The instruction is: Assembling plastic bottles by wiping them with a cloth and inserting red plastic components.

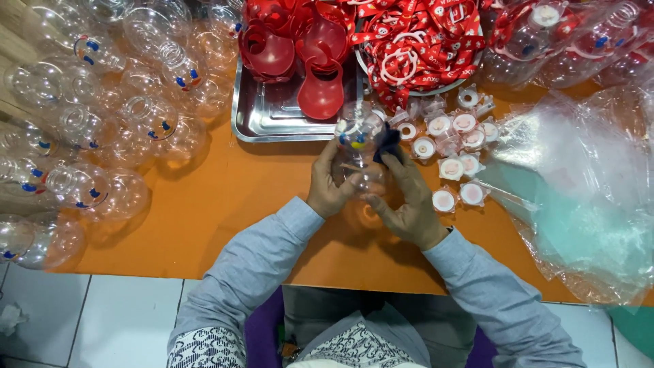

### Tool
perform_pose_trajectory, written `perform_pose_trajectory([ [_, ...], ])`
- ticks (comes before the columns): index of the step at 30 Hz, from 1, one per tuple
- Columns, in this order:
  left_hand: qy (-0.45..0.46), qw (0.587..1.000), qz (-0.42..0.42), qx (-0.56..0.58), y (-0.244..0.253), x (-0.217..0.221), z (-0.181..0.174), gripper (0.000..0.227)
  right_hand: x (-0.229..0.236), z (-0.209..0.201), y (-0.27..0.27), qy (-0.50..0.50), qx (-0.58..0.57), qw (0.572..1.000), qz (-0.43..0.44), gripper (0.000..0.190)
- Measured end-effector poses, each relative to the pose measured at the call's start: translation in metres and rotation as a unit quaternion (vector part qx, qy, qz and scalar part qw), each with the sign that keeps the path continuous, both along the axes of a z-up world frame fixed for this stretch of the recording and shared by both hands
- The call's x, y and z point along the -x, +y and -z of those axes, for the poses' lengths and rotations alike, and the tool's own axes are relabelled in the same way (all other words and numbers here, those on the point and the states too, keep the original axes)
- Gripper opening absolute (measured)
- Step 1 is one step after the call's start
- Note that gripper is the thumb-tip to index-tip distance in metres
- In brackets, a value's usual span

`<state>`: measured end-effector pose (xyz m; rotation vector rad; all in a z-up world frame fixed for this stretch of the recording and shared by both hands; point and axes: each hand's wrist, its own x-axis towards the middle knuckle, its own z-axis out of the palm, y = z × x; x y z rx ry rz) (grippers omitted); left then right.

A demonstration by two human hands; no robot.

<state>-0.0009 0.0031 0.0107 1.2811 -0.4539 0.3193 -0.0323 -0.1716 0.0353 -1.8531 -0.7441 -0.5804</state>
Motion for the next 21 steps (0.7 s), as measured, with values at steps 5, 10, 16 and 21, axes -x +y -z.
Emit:
perform_pose_trajectory([
  [5,0.013,1.000,0.006,0.003,0.001,-0.003,0.007,0.059,-0.005,0.011,-0.009,0.024,-0.030,0.999,-0.027,0.066],
  [10,0.037,0.997,0.068,0.002,-0.003,0.007,-0.025,0.080,-0.007,0.026,-0.014,0.085,-0.157,0.976,-0.122,0.082],
  [16,0.056,0.984,0.166,0.014,-0.001,0.003,-0.016,0.104,-0.006,0.010,-0.004,0.181,-0.236,0.929,-0.219,0.093],
  [21,0.080,0.983,0.161,-0.035,0.000,-0.004,-0.003,0.117,-0.007,0.001,-0.004,0.235,-0.238,0.918,-0.214,0.126],
])
